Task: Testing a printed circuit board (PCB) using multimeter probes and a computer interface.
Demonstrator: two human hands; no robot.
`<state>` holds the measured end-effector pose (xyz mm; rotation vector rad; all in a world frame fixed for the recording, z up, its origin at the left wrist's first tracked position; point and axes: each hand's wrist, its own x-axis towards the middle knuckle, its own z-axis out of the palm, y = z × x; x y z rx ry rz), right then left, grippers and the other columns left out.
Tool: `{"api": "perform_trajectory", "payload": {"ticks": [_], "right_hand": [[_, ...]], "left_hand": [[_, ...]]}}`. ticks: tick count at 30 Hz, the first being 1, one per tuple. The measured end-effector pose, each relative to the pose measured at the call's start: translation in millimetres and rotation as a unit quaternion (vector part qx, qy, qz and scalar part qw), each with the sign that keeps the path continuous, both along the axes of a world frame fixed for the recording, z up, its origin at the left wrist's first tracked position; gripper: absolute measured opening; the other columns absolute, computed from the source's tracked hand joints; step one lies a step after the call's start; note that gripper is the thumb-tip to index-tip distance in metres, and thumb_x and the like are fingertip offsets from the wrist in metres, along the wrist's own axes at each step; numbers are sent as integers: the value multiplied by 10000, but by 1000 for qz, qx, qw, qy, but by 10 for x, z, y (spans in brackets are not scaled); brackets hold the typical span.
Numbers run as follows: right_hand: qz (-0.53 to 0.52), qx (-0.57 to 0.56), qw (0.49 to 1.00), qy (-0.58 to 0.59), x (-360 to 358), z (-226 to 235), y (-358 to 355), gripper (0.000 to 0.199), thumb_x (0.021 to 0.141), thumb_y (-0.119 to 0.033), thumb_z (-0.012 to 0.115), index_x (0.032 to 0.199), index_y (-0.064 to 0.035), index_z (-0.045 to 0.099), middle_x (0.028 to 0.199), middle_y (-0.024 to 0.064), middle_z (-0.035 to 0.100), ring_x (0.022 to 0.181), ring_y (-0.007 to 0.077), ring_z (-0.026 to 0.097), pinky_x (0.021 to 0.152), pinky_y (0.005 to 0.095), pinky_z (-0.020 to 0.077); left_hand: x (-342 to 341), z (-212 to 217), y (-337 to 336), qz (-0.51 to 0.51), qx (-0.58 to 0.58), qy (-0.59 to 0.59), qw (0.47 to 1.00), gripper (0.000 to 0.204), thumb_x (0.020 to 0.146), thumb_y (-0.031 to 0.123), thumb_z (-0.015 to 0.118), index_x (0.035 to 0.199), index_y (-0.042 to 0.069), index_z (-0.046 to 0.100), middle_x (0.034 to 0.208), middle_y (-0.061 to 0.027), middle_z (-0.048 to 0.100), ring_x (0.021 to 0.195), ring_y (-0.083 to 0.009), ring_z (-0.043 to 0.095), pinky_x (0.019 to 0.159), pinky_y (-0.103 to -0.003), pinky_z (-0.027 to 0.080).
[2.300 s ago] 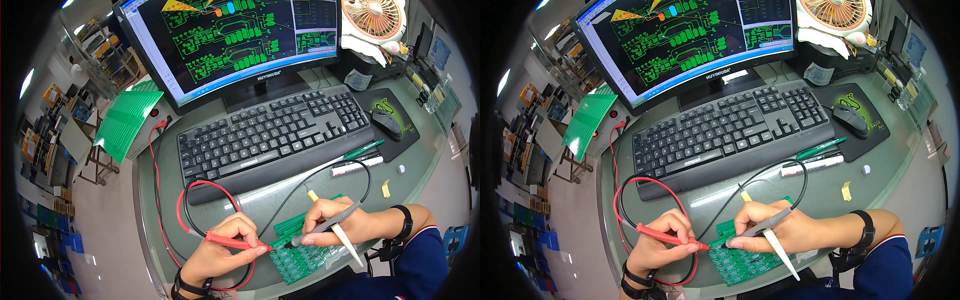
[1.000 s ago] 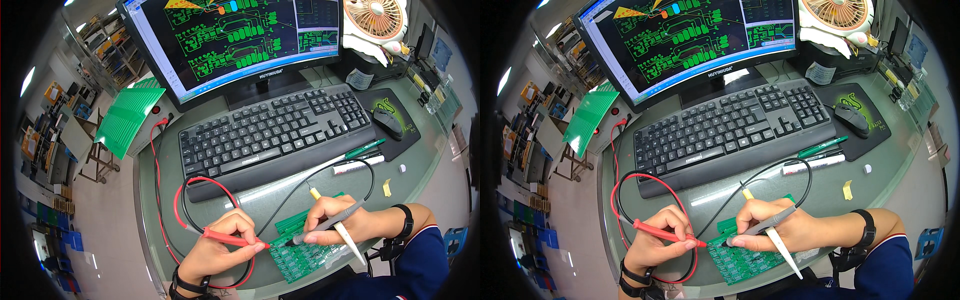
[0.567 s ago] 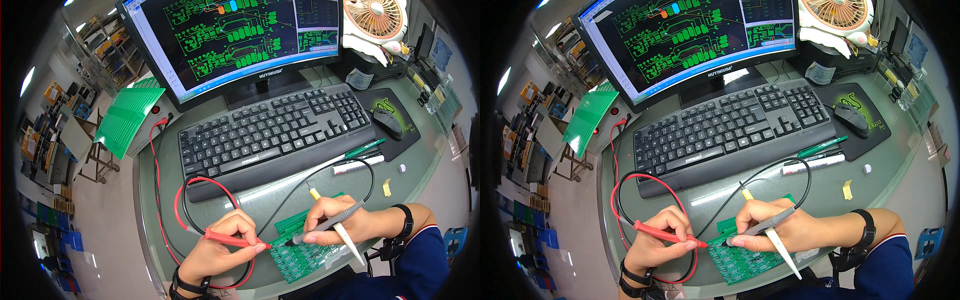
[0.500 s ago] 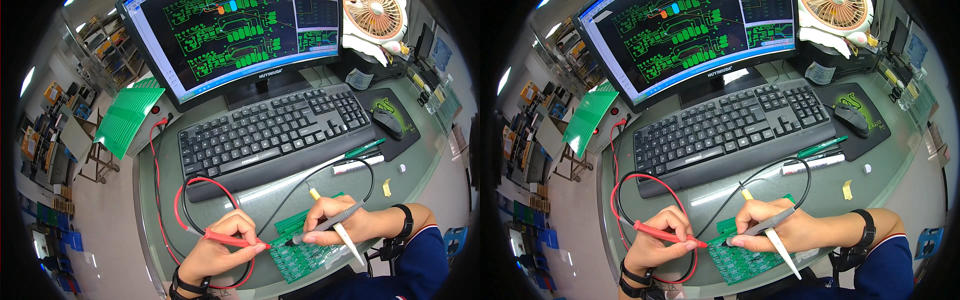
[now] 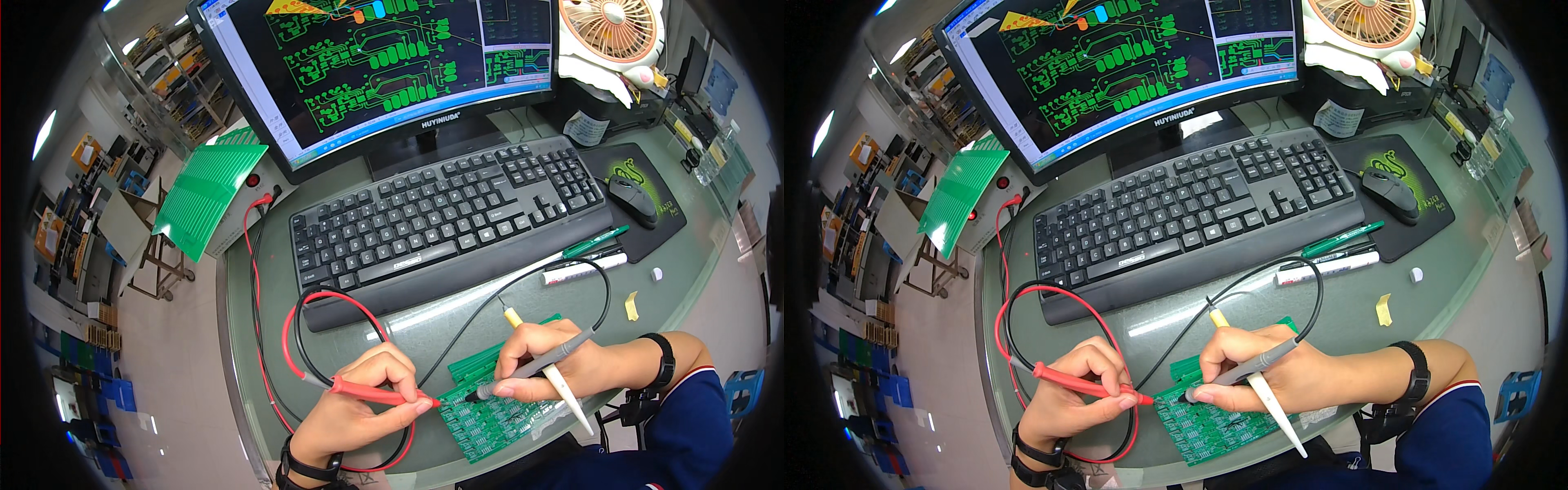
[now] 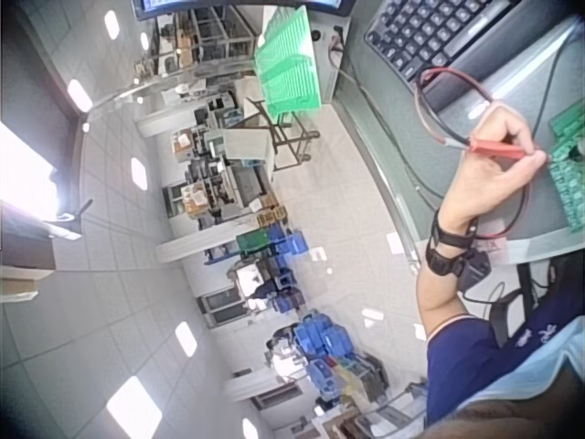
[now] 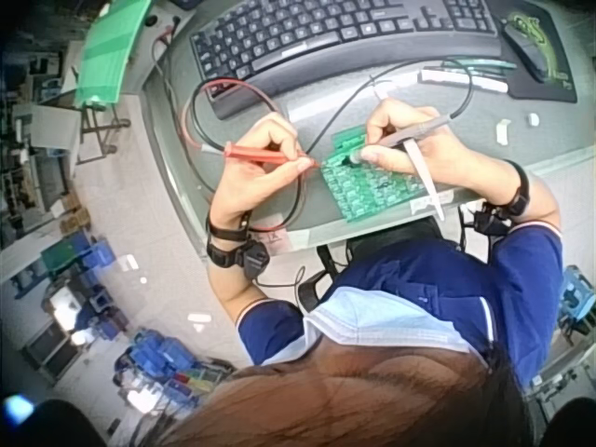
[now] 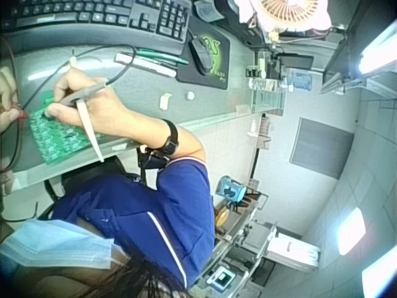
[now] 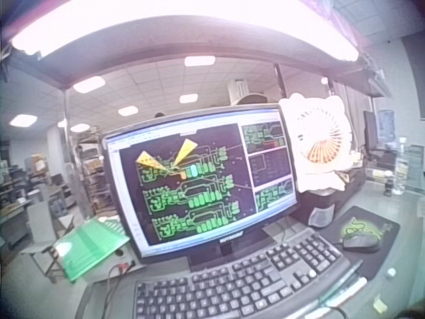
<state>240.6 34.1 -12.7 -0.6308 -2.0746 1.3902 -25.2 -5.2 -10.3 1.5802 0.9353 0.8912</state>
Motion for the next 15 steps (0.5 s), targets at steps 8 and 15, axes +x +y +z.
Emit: {"api": "perform_trajectory", "payload": {"ticks": [8,15], "right_hand": [[-4,12,1000,-6,1,-8,-6,231,813,-120,734,877,-61,520,776,55,676,663,143,661,558,253,497],[-16,13,1000,-16,-2,-3,-19,238,800,-153,753,857,-68,538,767,34,675,630,122,643,540,242,485]], "left_hand": [[11,9,-6,-1,-6,-4,1000,193,758,35,736,767,58,545,815,-18,527,751,-109,526,674,-244,435],[25,38,-13,-4,16,14,1000,190,755,26,733,770,57,547,817,-25,530,747,-117,534,671,-247,439]]}}
